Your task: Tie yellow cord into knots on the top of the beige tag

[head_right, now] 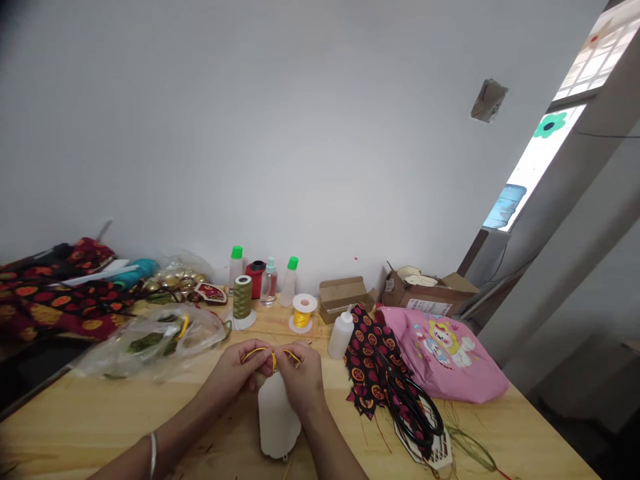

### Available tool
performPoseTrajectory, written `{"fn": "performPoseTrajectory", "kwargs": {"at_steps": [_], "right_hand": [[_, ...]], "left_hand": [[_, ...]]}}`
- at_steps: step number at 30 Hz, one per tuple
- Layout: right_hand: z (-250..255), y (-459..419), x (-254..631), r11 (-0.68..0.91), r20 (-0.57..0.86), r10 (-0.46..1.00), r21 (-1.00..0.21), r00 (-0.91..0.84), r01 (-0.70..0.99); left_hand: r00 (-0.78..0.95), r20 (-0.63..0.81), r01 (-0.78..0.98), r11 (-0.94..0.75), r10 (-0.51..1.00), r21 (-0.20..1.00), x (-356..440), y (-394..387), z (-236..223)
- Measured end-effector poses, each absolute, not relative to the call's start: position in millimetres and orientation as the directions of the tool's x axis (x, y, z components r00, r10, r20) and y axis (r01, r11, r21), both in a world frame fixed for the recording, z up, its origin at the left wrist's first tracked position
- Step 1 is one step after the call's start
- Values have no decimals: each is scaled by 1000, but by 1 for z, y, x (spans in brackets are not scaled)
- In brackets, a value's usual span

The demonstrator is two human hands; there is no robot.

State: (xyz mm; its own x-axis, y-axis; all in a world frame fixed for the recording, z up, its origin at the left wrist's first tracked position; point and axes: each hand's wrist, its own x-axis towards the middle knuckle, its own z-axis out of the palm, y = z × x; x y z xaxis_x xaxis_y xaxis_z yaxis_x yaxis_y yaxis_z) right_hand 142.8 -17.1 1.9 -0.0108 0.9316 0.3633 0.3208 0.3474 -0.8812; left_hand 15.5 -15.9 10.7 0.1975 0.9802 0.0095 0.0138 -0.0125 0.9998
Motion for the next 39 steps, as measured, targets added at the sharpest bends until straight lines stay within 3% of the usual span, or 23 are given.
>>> {"fn": "performPoseTrajectory", "kwargs": {"at_steps": [5, 9, 14, 23, 29, 39], "right_hand": [[-2, -16, 142, 273, 286, 958, -904, -10, 330], [-2, -17, 142, 280, 284, 958, -896, -40, 345], [-6, -16, 144, 301, 299, 952, -878, -65, 371], [-6, -17, 144, 321, 331, 942, -842, -55, 434], [-7, -17, 144, 343, 378, 925, -815, -20, 466], [-7, -16, 146, 305, 358, 932, -859, 58, 411]], "left_hand": [[177, 20, 69, -33, 984, 997, 14, -12, 4], [162, 114, 153, -139, 980, 978, 10, -9, 4], [160, 96, 234, -132, 982, 963, 6, -6, 3], [176, -12, 245, -32, 984, 969, 8, -7, 3], [115, 34, 304, -68, 993, 950, 7, -6, 7], [86, 3, 218, -22, 996, 976, 11, -7, 4]]}}
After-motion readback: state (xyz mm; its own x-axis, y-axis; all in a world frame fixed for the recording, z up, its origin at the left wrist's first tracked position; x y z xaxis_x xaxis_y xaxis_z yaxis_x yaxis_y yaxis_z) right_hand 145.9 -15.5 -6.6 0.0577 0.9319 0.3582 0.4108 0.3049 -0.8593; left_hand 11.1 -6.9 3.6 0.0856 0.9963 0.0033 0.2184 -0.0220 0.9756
